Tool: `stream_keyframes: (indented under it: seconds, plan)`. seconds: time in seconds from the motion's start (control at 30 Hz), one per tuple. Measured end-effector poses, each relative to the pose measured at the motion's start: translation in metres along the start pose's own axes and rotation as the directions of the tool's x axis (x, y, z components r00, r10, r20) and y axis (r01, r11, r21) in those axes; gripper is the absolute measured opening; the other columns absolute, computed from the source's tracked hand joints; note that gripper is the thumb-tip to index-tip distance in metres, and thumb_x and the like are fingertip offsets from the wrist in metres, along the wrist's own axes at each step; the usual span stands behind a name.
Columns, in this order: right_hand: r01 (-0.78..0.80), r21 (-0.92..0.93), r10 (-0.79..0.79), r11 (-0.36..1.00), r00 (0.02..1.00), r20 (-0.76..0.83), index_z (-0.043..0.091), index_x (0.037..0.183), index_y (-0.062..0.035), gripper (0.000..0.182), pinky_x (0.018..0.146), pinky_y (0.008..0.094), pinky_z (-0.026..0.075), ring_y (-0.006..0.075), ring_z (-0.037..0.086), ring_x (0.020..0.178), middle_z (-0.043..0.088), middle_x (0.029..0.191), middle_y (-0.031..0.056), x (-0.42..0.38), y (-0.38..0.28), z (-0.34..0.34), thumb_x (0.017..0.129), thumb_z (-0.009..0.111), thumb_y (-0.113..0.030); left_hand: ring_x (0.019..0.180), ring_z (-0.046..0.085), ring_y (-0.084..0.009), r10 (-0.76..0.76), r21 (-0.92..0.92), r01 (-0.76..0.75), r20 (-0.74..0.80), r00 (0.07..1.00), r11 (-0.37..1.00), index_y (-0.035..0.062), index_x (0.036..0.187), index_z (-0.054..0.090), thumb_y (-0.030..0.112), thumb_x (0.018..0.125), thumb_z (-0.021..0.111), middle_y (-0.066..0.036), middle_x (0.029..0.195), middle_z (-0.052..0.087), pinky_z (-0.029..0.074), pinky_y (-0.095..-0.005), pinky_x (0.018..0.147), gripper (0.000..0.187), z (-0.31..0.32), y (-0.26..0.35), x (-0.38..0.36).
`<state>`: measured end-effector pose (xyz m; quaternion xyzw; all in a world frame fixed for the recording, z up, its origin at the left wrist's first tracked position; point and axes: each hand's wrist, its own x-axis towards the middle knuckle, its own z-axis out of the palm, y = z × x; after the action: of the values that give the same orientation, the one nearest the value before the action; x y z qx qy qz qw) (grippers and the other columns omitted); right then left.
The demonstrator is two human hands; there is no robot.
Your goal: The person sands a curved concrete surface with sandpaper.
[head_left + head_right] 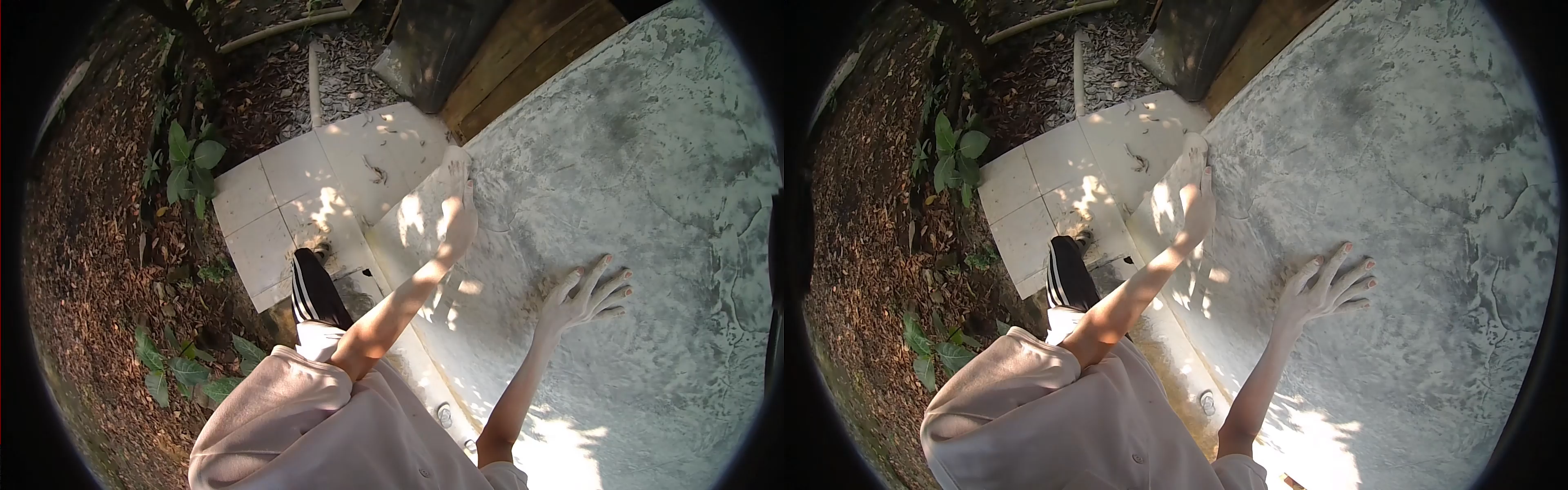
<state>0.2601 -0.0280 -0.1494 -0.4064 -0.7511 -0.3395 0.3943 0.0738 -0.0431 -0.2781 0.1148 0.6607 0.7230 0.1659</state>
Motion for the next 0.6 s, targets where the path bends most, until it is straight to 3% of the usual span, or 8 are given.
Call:
stream_keyframes:
  seconds: [0.07, 0.17, 0.23, 0.27, 0.37, 0.5, 0.57, 0.6]
  plan:
    - [0.002, -0.004, -0.002, 1.0, 1.0, 0.005, 0.049, 0.138, -0.0244, 0.043, 0.112, 0.0606, 0.003, 0.0365, 0.016, 0.143, 0.026, 0.153, 0.0096, 0.0, -0.003, -0.002, 0.096, 0.044, -0.034, 0.124, 0.047, -0.0371, -0.109, -0.037, 0.119, 0.207, 0.972, 0.992, 0.0036, 0.14, 0.038, 0.019, 0.099, 0.043, -0.026, 0.135, 0.046, 0.037, -0.035, 0.103, 0.044, 0.01, -0.007, -0.029]
    - [0.014, -0.028, -0.014, 1.0, 1.0, -0.005, 0.049, 0.138, -0.0237, 0.044, 0.112, 0.0608, 0.004, 0.0369, 0.016, 0.143, 0.027, 0.153, 0.01, -0.001, 0.002, 0.003, 0.096, 0.043, -0.035, 0.074, 0.059, -0.0357, 0.413, 0.034, -0.417, -0.24, 0.879, 0.908, -0.0064, 0.102, 0.058, 0.025, 0.096, 0.053, -0.026, 0.08, 0.061, 0.046, -0.0403, 0.071, 0.032, 0.033, -0.036, -0.037]
    - [0.021, -0.037, -0.021, 0.999, 1.0, -0.011, 0.049, 0.138, -0.0232, 0.044, 0.112, 0.0608, 0.004, 0.0372, 0.016, 0.142, 0.027, 0.153, 0.0102, -0.002, 0.002, 0.005, 0.097, 0.043, -0.036, 0.125, 0.046, -0.0359, 0.248, -0.005, -0.248, 0.104, 0.963, 0.969, 0.0025, 0.138, 0.04, 0.018, 0.099, 0.043, -0.026, 0.131, 0.049, 0.036, -0.0365, 0.104, 0.042, 0.01, -0.027, -0.02]
    - [0.013, -0.022, -0.013, 1.0, 1.0, -0.008, 0.048, 0.138, -0.023, 0.045, 0.112, 0.0607, 0.002, 0.0364, 0.014, 0.143, 0.026, 0.153, 0.01, 0.0, 0.001, 0.005, 0.097, 0.043, -0.038, 0.125, 0.046, -0.0359, 0.248, 0.0, -0.249, 0.107, 0.963, 0.968, 0.0025, 0.138, 0.04, 0.018, 0.099, 0.043, -0.026, 0.131, 0.049, 0.036, -0.0365, 0.104, 0.042, 0.003, -0.016, -0.006]
    - [-0.003, -0.021, 0.003, 1.0, 1.0, 0.023, 0.048, 0.139, -0.0228, 0.046, 0.111, 0.0606, -0.002, 0.0337, 0.007, 0.144, 0.023, 0.154, 0.011, -0.004, -0.002, 0.005, 0.096, 0.044, -0.041, 0.126, 0.044, -0.0359, -0.236, -0.066, 0.253, 0.191, 0.953, 0.965, 0.0002, 0.135, 0.045, 0.017, 0.099, 0.042, -0.026, 0.133, 0.048, 0.034, -0.0365, 0.106, 0.04, -0.008, 0.016, 0.032]
    - [0.086, -0.128, -0.082, 0.988, 0.996, 0.039, 0.047, 0.139, -0.0239, 0.048, 0.11, 0.0603, -0.006, 0.0318, 0.002, 0.145, 0.022, 0.155, 0.0106, -0.008, -0.01, 0.021, 0.095, 0.045, -0.044, 0.116, 0.053, -0.0381, 0.037, 0.004, -0.037, -0.001, 0.999, 0.999, 0.0007, 0.134, 0.046, 0.02, 0.1, 0.042, -0.026, 0.123, 0.056, 0.039, -0.0399, 0.101, 0.039, -0.006, 0.011, 0.032]
    - [0.092, -0.111, -0.087, 0.99, 0.995, 0.051, 0.048, 0.138, -0.0253, 0.048, 0.111, 0.0598, -0.006, 0.0318, 0.002, 0.145, 0.023, 0.155, 0.0092, -0.011, -0.017, 0.029, 0.095, 0.045, -0.045, 0.113, 0.055, -0.039, -0.274, 0.141, 0.251, 0.181, 0.945, 0.958, 0.001, 0.137, 0.04, 0.019, 0.1, 0.042, -0.028, 0.12, 0.057, 0.039, -0.0419, 0.1, 0.042, -0.001, 0.003, 0.004]
    - [0.114, -0.114, -0.108, 0.987, 0.992, 0.061, 0.048, 0.138, -0.0259, 0.048, 0.111, 0.0596, -0.006, 0.0317, 0.003, 0.145, 0.023, 0.154, 0.0091, -0.012, -0.022, 0.031, 0.094, 0.046, -0.045, 0.113, 0.055, -0.039, -0.272, 0.139, 0.25, 0.176, 0.946, 0.958, 0.001, 0.137, 0.04, 0.019, 0.1, 0.042, -0.028, 0.12, 0.057, 0.039, -0.0419, 0.1, 0.042, 0.003, -0.004, -0.016]
